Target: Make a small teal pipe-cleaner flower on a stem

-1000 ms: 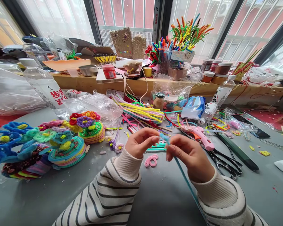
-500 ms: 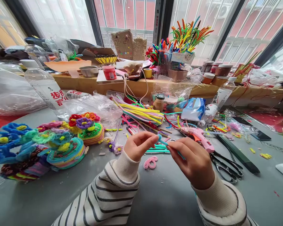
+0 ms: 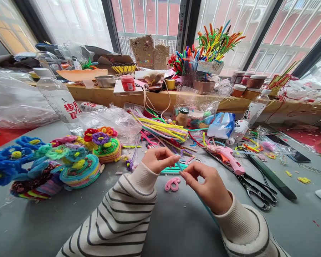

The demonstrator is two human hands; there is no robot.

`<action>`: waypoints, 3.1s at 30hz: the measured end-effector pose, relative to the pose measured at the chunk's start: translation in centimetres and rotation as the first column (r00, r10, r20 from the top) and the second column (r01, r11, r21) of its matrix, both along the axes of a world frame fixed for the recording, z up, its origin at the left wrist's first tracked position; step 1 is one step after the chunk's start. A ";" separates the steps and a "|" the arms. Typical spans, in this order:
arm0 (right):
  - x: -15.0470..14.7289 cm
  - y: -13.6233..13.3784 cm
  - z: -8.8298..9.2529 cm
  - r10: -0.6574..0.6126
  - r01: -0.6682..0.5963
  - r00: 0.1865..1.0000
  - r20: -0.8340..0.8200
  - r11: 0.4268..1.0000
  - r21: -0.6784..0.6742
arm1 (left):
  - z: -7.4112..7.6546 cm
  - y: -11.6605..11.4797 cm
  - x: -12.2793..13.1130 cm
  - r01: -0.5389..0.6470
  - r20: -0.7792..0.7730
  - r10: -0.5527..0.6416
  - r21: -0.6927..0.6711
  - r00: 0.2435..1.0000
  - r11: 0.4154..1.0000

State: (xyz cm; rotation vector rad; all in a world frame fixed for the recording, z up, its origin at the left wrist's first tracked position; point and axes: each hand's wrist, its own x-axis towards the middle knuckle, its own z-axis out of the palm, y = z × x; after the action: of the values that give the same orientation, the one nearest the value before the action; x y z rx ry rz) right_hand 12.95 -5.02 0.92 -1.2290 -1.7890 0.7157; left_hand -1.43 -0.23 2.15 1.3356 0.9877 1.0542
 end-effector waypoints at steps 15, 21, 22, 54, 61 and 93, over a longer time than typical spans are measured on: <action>-0.1 0.9 -0.9 -0.001 -0.032 0.981 -0.196 0.986 -0.163 | -1.4 -0.2 1.6 -0.013 0.284 0.063 -0.173 0.957 0.985; 1.4 1.5 -0.6 -0.005 -0.038 0.965 -0.261 0.987 -0.159 | -1.5 0.1 1.1 0.289 0.406 -0.129 -0.363 0.905 0.886; 1.6 1.6 -0.6 -0.024 -0.012 0.963 -0.268 0.991 -0.131 | -1.5 0.0 1.2 0.327 0.396 -0.172 -0.367 0.902 0.871; 2.4 1.6 0.1 0.297 -0.323 0.938 -0.179 0.935 -0.146 | -1.7 -0.6 1.1 0.551 0.241 -0.499 -0.266 0.833 0.791; 2.3 1.8 -0.5 0.188 -0.234 0.948 -0.256 0.959 -0.163 | -1.4 -0.7 1.2 0.537 0.190 -0.503 -0.310 0.843 0.784; 1.0 2.1 -2.4 -0.086 0.015 0.885 -0.458 0.987 -0.157 | -1.2 -1.5 2.0 -0.080 0.081 0.076 0.053 0.994 0.995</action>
State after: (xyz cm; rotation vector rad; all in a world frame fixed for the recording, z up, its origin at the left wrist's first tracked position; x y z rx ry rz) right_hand 14.00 -2.88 -1.46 -1.0810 -1.3204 1.0325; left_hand 0.56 -1.75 0.99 1.2997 0.9635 1.1931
